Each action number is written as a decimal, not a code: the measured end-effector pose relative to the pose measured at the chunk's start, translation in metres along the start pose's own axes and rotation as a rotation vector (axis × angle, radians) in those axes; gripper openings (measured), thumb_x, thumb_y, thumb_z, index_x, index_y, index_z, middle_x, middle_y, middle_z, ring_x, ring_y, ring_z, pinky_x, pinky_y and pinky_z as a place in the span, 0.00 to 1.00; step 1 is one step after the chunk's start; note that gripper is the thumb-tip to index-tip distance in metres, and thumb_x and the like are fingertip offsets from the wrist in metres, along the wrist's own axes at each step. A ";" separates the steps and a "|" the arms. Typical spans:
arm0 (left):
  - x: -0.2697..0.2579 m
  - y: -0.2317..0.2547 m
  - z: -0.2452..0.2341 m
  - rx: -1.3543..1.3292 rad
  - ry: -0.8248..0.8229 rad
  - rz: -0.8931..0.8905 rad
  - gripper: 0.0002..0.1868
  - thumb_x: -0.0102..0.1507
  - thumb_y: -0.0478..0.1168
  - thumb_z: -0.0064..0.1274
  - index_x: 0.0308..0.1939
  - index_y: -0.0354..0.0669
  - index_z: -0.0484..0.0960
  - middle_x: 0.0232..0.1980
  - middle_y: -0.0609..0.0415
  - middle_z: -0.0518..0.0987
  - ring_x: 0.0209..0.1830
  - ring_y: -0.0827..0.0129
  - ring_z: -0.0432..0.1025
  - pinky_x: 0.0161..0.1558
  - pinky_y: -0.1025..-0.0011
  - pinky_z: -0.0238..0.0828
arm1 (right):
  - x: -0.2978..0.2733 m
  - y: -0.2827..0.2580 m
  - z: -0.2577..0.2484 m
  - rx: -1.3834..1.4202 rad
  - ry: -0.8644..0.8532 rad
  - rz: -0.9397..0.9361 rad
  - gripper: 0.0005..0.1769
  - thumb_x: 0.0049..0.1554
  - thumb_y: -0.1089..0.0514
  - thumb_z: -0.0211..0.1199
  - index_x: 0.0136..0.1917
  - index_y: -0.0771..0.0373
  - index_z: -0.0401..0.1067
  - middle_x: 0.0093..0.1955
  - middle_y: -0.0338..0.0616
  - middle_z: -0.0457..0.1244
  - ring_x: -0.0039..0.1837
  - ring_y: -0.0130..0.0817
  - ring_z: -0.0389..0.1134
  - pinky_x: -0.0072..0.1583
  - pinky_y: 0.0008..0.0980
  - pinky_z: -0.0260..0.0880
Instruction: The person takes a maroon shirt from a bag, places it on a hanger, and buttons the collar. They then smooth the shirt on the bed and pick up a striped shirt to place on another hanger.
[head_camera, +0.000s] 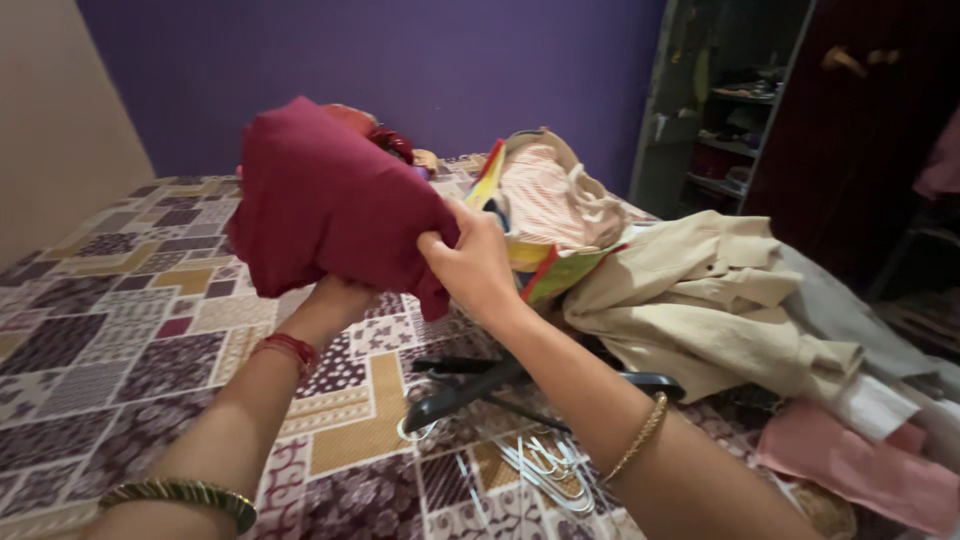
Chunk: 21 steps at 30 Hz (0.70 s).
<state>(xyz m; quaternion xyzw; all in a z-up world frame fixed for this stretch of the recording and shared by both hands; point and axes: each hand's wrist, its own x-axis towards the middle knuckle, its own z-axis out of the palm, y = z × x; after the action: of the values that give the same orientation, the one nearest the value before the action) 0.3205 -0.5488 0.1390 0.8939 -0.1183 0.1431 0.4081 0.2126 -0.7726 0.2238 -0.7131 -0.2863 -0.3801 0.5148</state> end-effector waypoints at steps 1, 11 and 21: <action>-0.009 -0.005 -0.010 0.077 -0.021 0.032 0.30 0.56 0.46 0.58 0.63 0.42 0.77 0.56 0.44 0.83 0.54 0.57 0.77 0.53 0.62 0.72 | -0.002 0.002 0.009 0.007 -0.008 -0.019 0.16 0.51 0.61 0.62 0.53 0.69 0.75 0.41 0.50 0.72 0.43 0.33 0.73 0.48 0.34 0.73; -0.091 -0.030 -0.108 0.297 -0.381 -0.326 0.18 0.59 0.46 0.60 0.46 0.38 0.91 0.43 0.48 0.90 0.39 0.66 0.80 0.42 0.67 0.77 | -0.032 0.027 0.091 0.386 -0.192 0.631 0.10 0.52 0.61 0.62 0.44 0.69 0.78 0.36 0.39 0.68 0.36 0.27 0.67 0.40 0.31 0.68; -0.128 -0.040 -0.165 0.116 0.071 -0.330 0.35 0.66 0.57 0.48 0.69 0.37 0.70 0.57 0.41 0.82 0.49 0.58 0.82 0.47 0.60 0.79 | -0.062 0.019 0.156 -0.144 -0.172 0.348 0.14 0.50 0.60 0.64 0.49 0.70 0.76 0.43 0.58 0.71 0.48 0.52 0.73 0.54 0.47 0.72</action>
<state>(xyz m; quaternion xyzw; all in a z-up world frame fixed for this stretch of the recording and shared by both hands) 0.1881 -0.3854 0.1691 0.9176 0.0531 0.1121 0.3777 0.2329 -0.6309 0.1339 -0.8167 -0.1741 -0.2426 0.4938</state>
